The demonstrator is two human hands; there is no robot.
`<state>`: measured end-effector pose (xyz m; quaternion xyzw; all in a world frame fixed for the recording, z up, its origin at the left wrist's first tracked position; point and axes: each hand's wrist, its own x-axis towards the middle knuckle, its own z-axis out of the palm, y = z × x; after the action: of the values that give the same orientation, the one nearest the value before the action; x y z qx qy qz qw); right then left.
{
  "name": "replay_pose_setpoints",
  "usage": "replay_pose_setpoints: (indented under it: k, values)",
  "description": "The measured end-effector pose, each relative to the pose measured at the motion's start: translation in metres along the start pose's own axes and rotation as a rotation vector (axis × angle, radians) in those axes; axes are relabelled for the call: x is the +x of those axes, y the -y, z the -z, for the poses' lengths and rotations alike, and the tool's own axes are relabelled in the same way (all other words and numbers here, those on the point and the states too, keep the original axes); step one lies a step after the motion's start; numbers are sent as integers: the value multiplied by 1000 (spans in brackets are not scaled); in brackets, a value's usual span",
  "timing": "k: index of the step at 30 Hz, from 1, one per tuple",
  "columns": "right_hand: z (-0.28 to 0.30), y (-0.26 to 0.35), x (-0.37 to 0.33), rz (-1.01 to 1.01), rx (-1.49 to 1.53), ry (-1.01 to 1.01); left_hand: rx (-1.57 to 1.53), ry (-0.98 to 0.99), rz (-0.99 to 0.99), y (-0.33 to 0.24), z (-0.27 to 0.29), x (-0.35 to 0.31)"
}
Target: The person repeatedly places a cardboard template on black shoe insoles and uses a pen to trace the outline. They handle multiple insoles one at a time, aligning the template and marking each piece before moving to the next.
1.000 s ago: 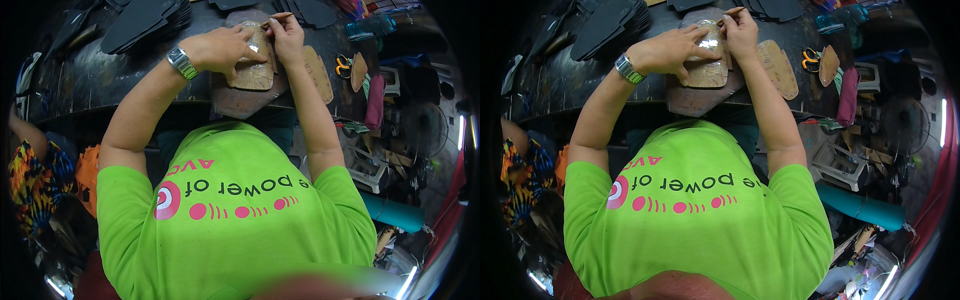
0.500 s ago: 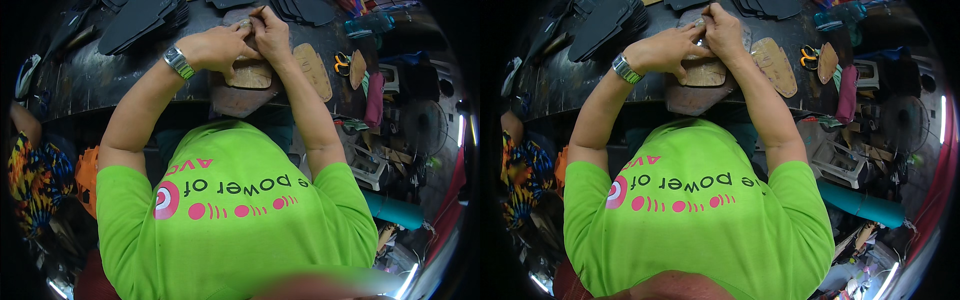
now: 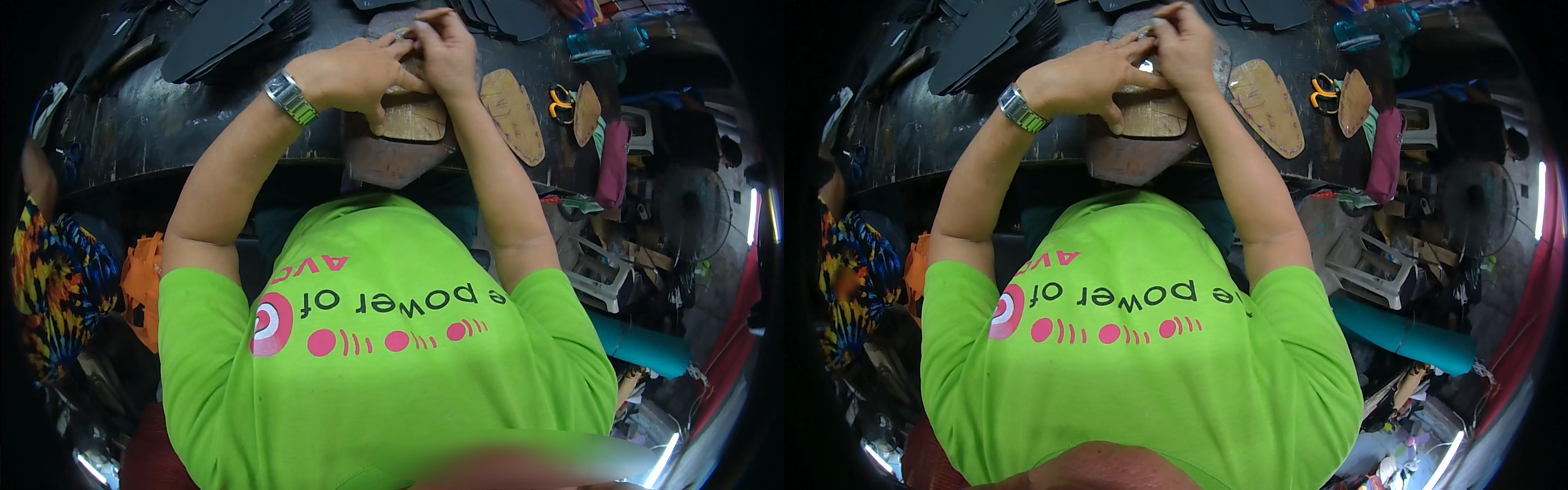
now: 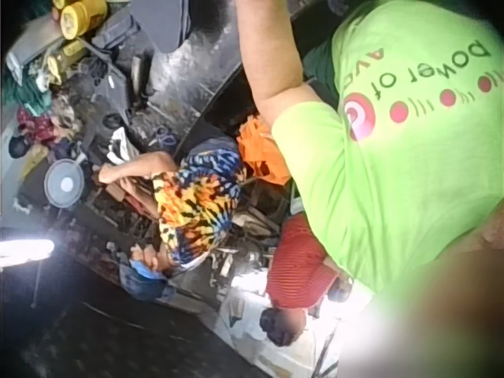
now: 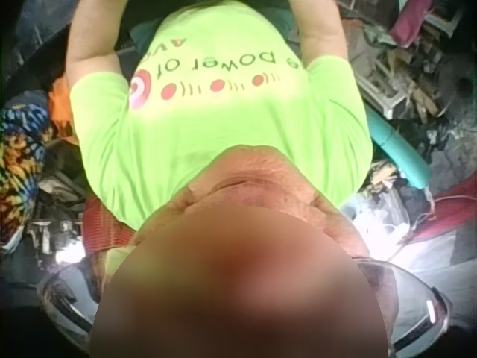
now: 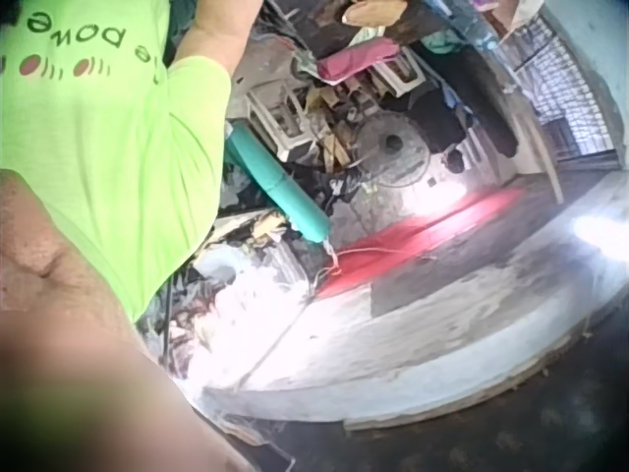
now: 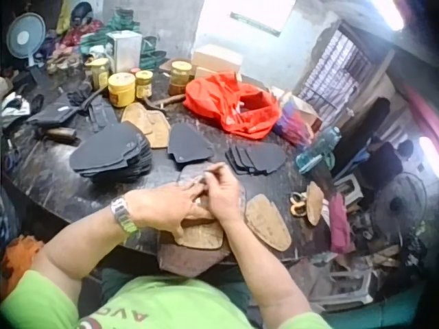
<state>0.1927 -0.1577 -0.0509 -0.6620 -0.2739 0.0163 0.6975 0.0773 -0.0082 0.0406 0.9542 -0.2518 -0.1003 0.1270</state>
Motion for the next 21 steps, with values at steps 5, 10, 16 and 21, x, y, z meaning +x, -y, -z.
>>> replay_pose_setpoints:
  k: [5, 10, 16, 21]
  values:
    - [-6, 3, -8, 122, -280, 36, 8, 21, 80, -4, 2, -3]
    - [-12, -4, -7, 19, -186, 4, 46, -222, 267, -17, -17, -32]
    - [2, -2, -3, -18, 72, 51, -53, -318, 263, -15, -26, -40]
    - [-6, 6, -12, 88, -153, 134, -47, -340, 270, -13, -32, -40]
